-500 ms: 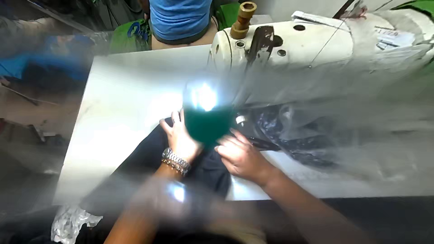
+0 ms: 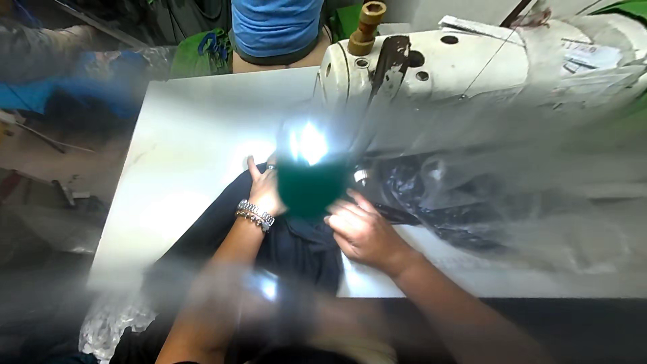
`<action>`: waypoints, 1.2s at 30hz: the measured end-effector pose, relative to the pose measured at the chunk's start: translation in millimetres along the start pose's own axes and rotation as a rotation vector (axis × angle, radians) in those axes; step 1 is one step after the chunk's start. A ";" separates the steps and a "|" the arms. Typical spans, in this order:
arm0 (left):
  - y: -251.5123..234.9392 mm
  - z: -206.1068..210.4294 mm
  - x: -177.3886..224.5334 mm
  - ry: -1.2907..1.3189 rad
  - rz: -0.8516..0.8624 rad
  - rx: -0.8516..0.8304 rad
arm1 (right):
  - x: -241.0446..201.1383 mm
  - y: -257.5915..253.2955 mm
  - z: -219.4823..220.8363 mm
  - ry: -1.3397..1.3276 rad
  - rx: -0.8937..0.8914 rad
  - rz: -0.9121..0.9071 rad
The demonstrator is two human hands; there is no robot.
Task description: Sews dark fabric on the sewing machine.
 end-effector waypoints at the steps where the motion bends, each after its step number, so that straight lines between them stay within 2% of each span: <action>1: -3.0 -0.5 -1.4 0.004 0.021 -0.009 | -0.4 -0.2 0.3 0.007 0.003 -0.004; 13: -12.5 1.5 -12.7 0.094 0.182 0.036 | -4.9 0.4 4.4 0.007 -0.011 -0.022; 20: -13.4 -1.4 -15.6 0.093 0.217 -0.001 | -8.1 0.5 3.6 0.006 -0.012 -0.013; 23: 5.8 -12.8 -3.1 0.115 0.139 0.119 | -9.8 2.8 1.1 0.011 -0.031 -0.024; 25: 37.1 -28.4 23.6 0.139 0.047 0.264 | -10.3 6.6 -0.8 -0.010 -0.038 -0.052; 27: 72.1 -25.1 52.4 0.167 0.102 0.360 | -11.3 10.6 -2.9 -0.038 -0.046 -0.068; 29: 98.1 -7.5 69.2 0.133 0.101 0.254 | -12.3 13.7 -4.2 -0.052 -0.039 -0.068; 31: 111.2 0.6 72.9 0.053 0.005 0.131 | -12.8 14.3 -3.8 -0.059 -0.036 -0.063; 36: 107.5 -1.2 59.2 -0.002 -0.022 0.086 | -15.4 10.8 -2.1 -0.048 -0.009 -0.030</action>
Point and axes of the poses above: each hand's wrist, its own y-axis away from the middle knuckle, its own z-axis out of the palm, x = y × z, the point moved 2 cm from there along -y, towards the middle knuckle, and after that the axes turned 4 degrees about y, right-handed, at the moved point
